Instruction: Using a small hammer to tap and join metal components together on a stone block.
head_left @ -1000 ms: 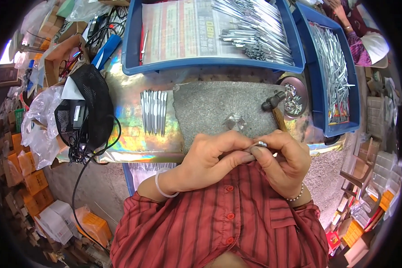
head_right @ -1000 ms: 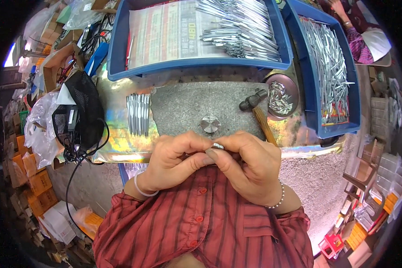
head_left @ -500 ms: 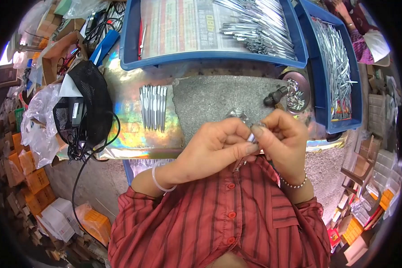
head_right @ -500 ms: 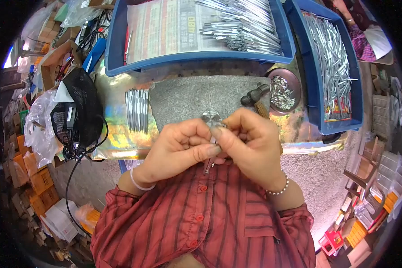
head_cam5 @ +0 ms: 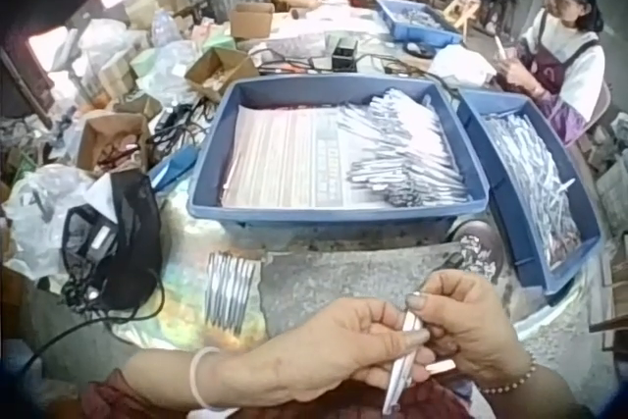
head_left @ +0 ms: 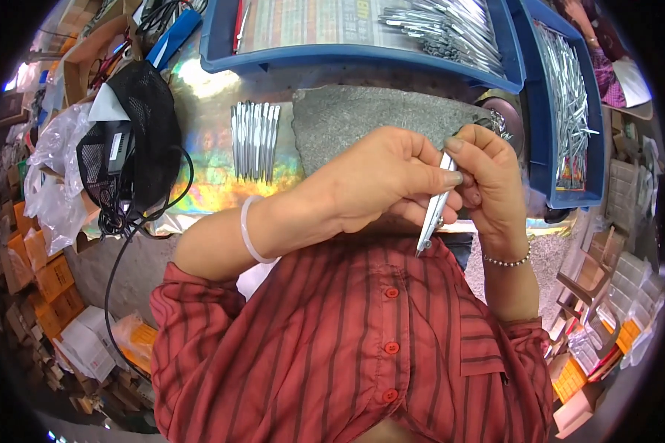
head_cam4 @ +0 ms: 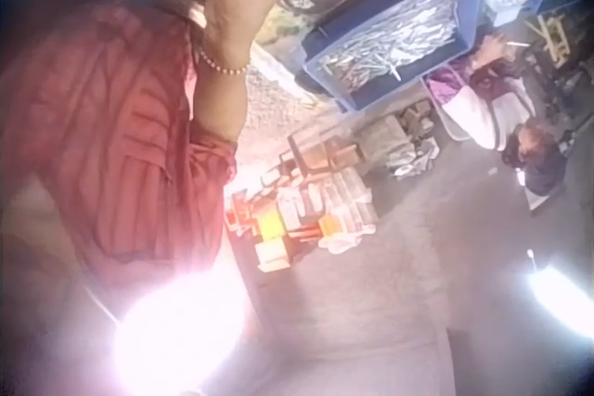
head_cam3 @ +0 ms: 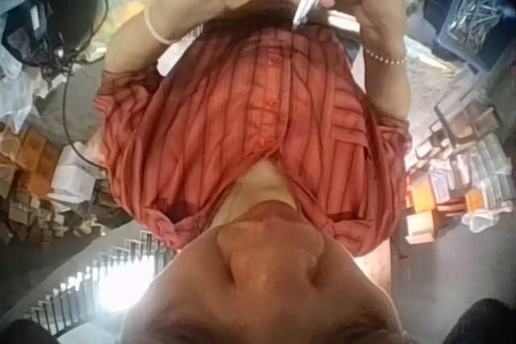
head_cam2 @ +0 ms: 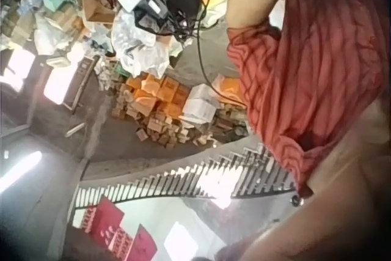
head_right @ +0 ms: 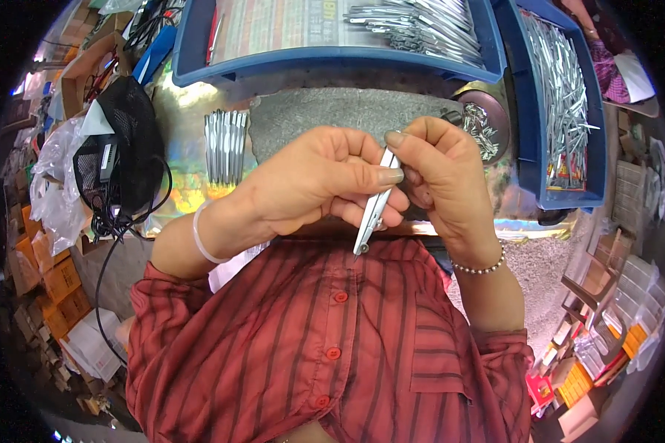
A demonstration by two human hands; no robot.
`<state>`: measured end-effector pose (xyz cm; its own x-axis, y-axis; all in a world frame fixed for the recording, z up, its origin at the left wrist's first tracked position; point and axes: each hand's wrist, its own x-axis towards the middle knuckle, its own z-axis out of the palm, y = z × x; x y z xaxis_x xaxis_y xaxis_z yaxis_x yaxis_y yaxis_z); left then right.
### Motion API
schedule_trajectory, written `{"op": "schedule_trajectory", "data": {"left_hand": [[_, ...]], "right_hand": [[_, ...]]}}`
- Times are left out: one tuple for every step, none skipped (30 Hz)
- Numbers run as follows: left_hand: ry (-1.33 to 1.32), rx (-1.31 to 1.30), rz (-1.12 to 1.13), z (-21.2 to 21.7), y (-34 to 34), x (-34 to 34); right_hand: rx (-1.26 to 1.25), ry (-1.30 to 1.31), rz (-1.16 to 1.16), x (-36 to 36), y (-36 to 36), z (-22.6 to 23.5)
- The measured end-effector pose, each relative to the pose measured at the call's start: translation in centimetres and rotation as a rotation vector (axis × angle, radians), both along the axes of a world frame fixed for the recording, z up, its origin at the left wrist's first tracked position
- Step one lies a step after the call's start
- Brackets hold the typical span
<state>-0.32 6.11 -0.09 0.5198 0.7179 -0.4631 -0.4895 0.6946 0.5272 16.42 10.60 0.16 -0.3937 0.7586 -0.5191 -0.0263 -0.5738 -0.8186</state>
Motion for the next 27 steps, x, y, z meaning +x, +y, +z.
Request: {"op": "schedule_trajectory", "data": {"left_hand": [[-0.003,-0.002,0.001,0.1,0.2,0.0],[0.002,-0.009,-0.015,0.1,0.3,0.1],[0.008,-0.017,-0.031,0.2,0.3,0.1],[0.006,-0.018,-0.031,0.3,0.4,0.2],[0.011,-0.029,-0.036,0.4,0.5,0.2],[0.016,-0.040,-0.042,0.5,0.5,0.3],[0.016,-0.040,-0.041,0.5,0.4,0.3],[0.018,-0.037,-0.046,0.5,0.4,0.3],[0.019,-0.033,-0.052,0.6,0.4,0.3],[0.019,-0.034,-0.051,0.6,0.3,0.3],[0.037,-0.017,-0.066,0.7,0.3,0.2],[0.056,0.001,-0.082,0.8,0.3,0.1],[0.055,-0.001,-0.082,0.9,0.3,0.1],[0.064,0.028,-0.114,1.1,0.3,0.0],[0.073,0.057,-0.147,1.3,0.3,0.0],[0.074,0.055,-0.146,1.4,0.3,0.0],[0.087,0.069,-0.168,1.6,0.3,0.1],[0.100,0.084,-0.192,1.6,0.3,0.1],[0.099,0.083,-0.195,1.6,0.3,0.3],[0.103,0.082,-0.204,1.6,0.3,0.4],[0.106,0.080,-0.213,1.5,0.3,0.6],[0.105,0.079,-0.218,1.5,0.3,0.7],[0.106,0.080,-0.227,1.4,0.3,0.8],[0.107,0.080,-0.236,1.4,0.4,1.0],[0.108,0.079,-0.241,1.3,0.4,1.2],[0.097,0.064,-0.245,1.1,0.4,1.4],[0.087,0.049,-0.249,0.9,0.4,1.6]], "right_hand": [[0.007,0.007,-0.017,0.0,-0.1,0.1],[0.015,0.014,-0.034,0.1,-0.2,0.1],[0.013,0.012,-0.033,0.2,-0.2,0.0],[0.022,0.015,-0.040,0.4,-0.3,-0.1],[0.031,0.018,-0.047,0.5,-0.3,-0.2],[0.030,0.017,-0.047,0.5,-0.4,-0.1],[0.030,0.015,-0.055,0.5,-0.6,-0.1],[0.029,0.013,-0.063,0.5,-0.7,0.0],[0.028,0.013,-0.064,0.5,-0.8,0.1],[0.040,0.011,-0.076,0.4,-1.0,0.2],[0.052,0.009,-0.089,0.4,-1.3,0.4],[0.050,0.009,-0.089,0.3,-1.6,0.5],[0.087,0.006,-0.112,0.3,-1.9,0.7],[0.125,0.004,-0.136,0.3,-2.3,0.8],[0.122,0.003,-0.136,0.3,-2.7,0.9],[0.138,0.010,-0.170,0.3,-3.0,0.9],[0.154,0.016,-0.206,0.3,-3.2,0.9],[0.151,0.016,-0.206,0.4,-3.4,0.8],[0.146,0.024,-0.217,0.6,-3.6,0.8],[0.141,0.032,-0.229,0.8,-3.7,0.7],[0.139,0.030,-0.233,1.0,-3.8,0.6],[0.133,0.039,-0.244,1.1,-3.9,0.5],[0.126,0.047,-0.255,1.3,-4.0,0.4],[0.123,0.046,-0.260,1.5,-4.1,0.4],[0.123,0.057,-0.260,1.7,-4.2,0.4],[0.122,0.067,-0.259,1.8,-4.3,0.3],[0.119,0.067,-0.264,1.9,-4.4,0.3]]}}
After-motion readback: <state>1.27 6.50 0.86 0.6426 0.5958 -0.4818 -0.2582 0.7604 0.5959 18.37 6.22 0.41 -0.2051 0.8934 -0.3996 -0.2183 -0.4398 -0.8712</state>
